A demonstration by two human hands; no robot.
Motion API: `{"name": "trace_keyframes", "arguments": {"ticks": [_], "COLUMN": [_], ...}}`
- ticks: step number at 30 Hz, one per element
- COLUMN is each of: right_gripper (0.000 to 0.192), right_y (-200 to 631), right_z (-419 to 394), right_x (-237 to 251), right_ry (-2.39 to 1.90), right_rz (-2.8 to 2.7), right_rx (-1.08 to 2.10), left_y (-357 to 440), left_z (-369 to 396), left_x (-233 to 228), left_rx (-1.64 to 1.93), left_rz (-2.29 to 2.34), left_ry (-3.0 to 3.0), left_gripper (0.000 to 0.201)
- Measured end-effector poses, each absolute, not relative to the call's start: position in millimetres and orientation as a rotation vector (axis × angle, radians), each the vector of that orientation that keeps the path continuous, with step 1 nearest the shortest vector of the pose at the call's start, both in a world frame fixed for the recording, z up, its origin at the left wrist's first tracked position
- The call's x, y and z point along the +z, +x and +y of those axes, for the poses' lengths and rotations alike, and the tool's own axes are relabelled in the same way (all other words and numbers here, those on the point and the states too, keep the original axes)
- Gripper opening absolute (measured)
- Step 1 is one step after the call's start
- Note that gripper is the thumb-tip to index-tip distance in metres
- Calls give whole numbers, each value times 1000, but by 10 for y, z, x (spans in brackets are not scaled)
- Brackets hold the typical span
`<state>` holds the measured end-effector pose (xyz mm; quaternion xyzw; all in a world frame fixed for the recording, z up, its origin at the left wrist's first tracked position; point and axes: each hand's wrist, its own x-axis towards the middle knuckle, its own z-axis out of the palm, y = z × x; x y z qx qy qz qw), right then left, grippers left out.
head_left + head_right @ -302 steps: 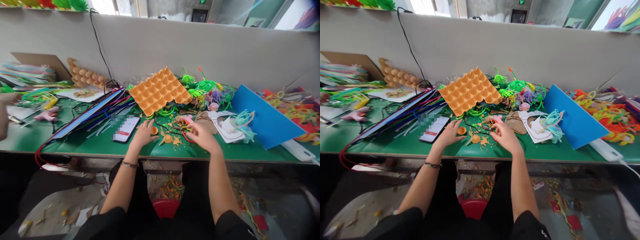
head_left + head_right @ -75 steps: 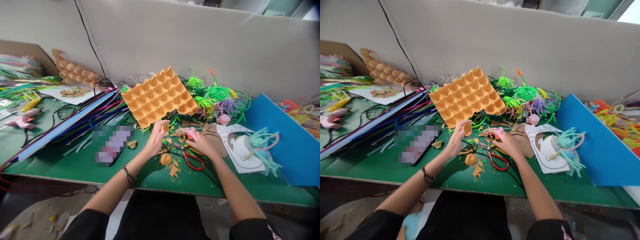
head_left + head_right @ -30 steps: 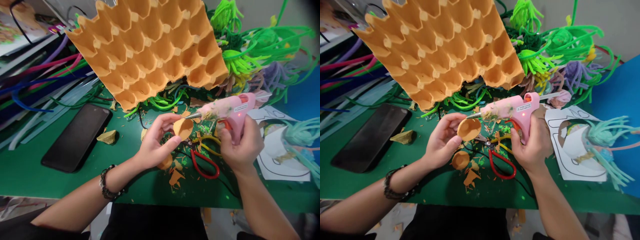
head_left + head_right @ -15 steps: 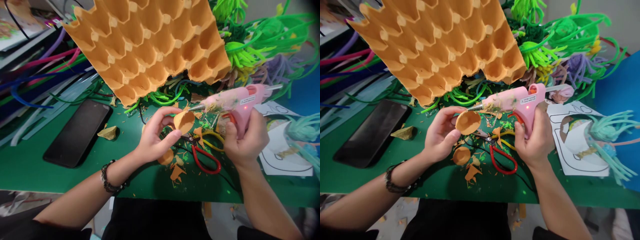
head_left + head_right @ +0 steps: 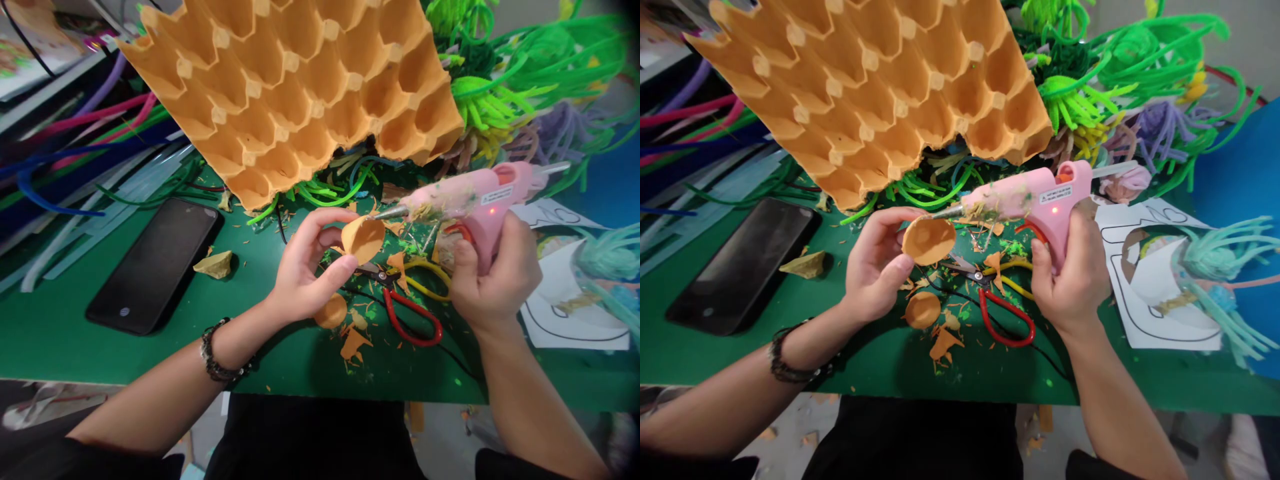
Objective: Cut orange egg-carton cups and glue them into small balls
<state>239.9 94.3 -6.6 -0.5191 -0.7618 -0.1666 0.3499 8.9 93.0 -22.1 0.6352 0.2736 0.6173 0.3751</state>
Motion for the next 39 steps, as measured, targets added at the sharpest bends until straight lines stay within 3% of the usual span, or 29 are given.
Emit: {"name": "trace_keyframes", "arguments": {"ticks": [8, 39], "right_gripper": [49, 44], "right_y": [2403, 2423], "right_z": [952, 949], "right_x": [-60, -43], "right_ry": [-1337, -1426], "right_rz": [-1983, -1979], "right_rx": [-559, -452], "left_y": [72, 55], "left_z": [946, 965], "left_x": [-254, -246], "left_rx": [1574, 1626], "left_rz": [652, 753], "left_ry": [1663, 1718], "left_gripper": [32, 32]}}
